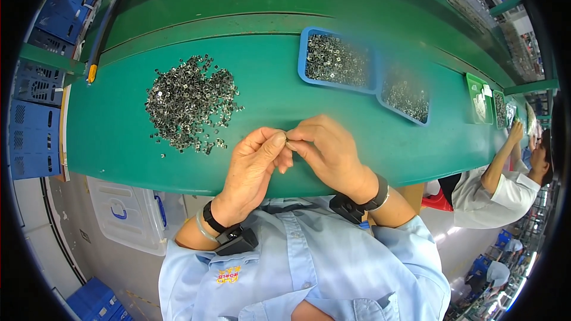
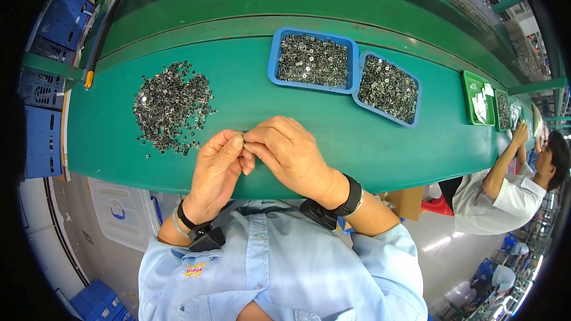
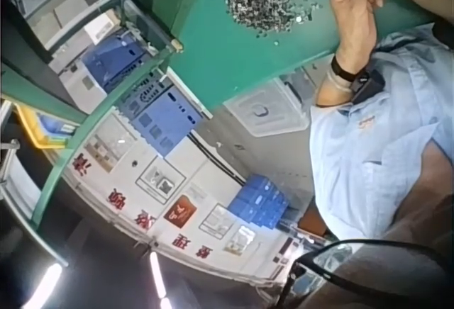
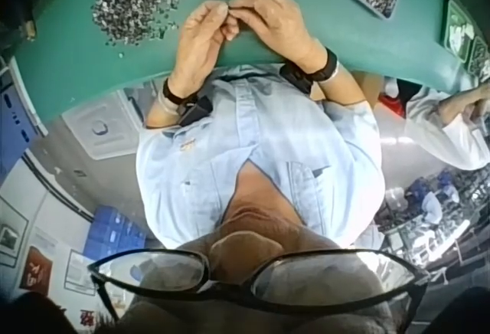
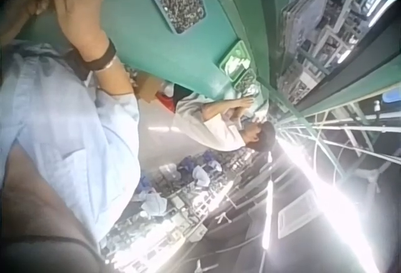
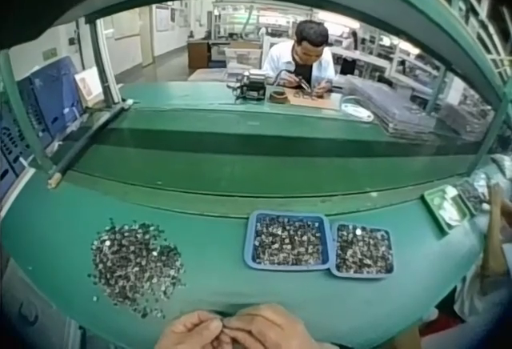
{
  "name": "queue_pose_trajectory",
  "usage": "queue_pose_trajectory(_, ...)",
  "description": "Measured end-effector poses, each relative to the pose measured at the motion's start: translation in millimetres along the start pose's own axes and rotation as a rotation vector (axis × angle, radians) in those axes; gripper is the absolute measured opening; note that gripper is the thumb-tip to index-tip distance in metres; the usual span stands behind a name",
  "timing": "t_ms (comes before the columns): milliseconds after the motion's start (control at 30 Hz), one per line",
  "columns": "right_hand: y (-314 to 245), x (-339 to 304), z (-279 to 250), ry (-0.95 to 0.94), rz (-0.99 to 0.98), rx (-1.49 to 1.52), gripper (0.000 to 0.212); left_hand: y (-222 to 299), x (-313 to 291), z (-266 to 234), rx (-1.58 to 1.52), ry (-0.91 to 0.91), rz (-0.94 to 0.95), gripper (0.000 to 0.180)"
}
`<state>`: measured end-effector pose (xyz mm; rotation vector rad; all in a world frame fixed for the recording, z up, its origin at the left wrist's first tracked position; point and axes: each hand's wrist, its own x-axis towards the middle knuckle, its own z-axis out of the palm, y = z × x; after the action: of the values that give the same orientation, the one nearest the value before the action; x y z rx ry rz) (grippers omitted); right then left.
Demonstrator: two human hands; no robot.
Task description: The person picks up a metal clip from a pile on the table and joins it with a small black component by hand before placing the assembled unit into a blue tray.
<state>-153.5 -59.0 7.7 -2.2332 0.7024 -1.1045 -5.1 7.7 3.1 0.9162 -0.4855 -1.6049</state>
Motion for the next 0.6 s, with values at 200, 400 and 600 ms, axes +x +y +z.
queue_pose_trajectory(200,-1.4,0.1,-1.0,0.016,0.018,0.012,0.018,7.2,-3.7,5.8,-0.032,0.011,0.001,0.017)
queue_pose_trajectory(400,-3.5,-1.5,-0.5,0.014,0.054,0.058,0.018,5.3,-3.7,6.1,0.004,-0.013,0.034,0.015)
queue_pose_trajectory(600,-4.8,-1.1,-1.9,0.003,0.032,0.038,0.018,5.2,-2.7,4.1,-0.035,-0.027,-0.011,0.015)
